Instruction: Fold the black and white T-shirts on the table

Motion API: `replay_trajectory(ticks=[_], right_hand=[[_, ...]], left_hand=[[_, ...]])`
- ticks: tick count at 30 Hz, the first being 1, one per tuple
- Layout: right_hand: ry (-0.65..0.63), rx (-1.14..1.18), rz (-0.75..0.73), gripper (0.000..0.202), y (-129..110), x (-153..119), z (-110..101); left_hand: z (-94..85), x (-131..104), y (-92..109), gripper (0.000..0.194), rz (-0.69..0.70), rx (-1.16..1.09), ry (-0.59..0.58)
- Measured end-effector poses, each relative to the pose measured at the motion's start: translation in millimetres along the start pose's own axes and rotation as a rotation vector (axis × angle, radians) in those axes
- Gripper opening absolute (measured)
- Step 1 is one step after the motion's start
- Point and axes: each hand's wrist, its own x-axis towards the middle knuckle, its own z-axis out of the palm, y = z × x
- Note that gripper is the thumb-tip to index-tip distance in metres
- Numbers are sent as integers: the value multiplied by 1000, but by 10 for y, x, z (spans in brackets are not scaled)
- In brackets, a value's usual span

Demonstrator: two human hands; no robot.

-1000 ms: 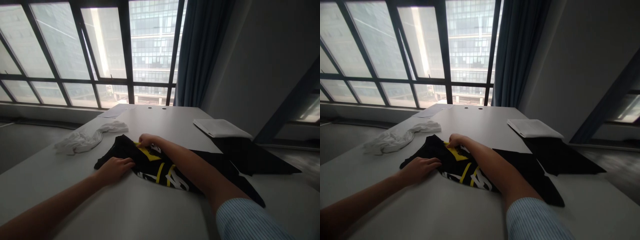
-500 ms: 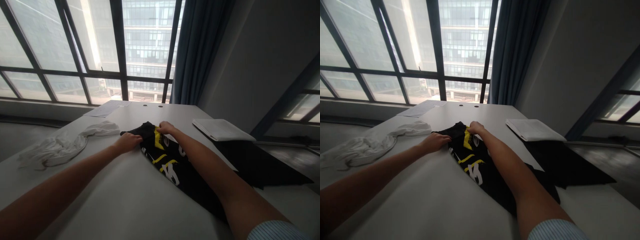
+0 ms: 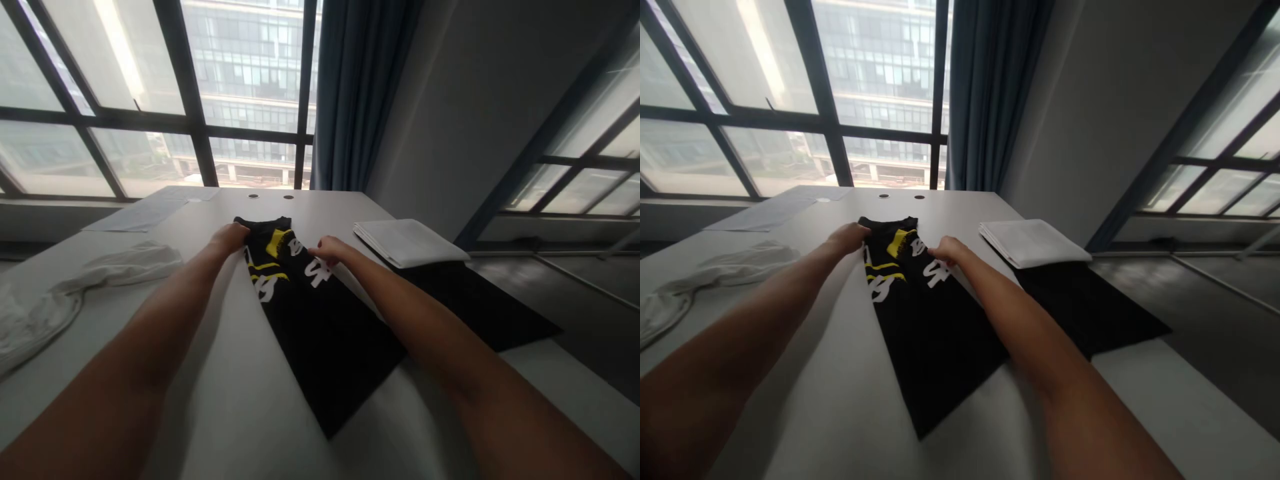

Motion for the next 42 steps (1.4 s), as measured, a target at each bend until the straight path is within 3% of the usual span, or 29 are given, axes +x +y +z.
replay_trajectory(ticks=[3,7,9,12,15,17,20,22,25,28,30,33,37,40,42], right_hand=[[-113,-36,-30,57,131,-407,84],[-35,-154,-132,60,326,-942,203],[3,-165,-123,63,433,-1144,233],[42,-120,-126,65,578,-1362,257],[81,-76,-184,60,671,-1520,305],[106,-51,-217,61,691,-1618,365],[125,-3,-264,66,666,-1794,470],[124,18,-300,67,633,-1946,520],[45,31,-390,60,584,-2223,532],[-178,82,-461,44,531,-2494,494],[-358,145,-427,36,496,-2623,464],[-487,202,-380,44,485,-2701,437],[-282,62,-514,53,581,-2642,448],[-113,-6,-605,45,669,-2569,492],[-70,-2,-671,39,697,-2535,530]], left_hand=[[110,-35,-85,19,-103,-21,40],[133,-267,206,35,-134,-41,92],[67,-512,474,40,-60,-74,116],[-60,-1034,902,34,157,-163,97],[-142,-1592,1254,57,429,-350,-37],[-169,-1876,1419,60,482,-441,-82],[-214,-2108,1553,31,433,-547,6],[-281,-2186,1557,24,446,-607,49],[-432,-2329,1430,22,523,-668,-19],[-544,-2551,1208,24,490,-711,-112],[-570,-2702,1068,25,454,-749,-148],[-571,-2856,938,23,443,-750,-181],[-580,-2923,948,39,365,-565,-202],[-601,-2941,1064,38,342,-482,-191],[-615,-2959,1150,43,376,-456,-164]])
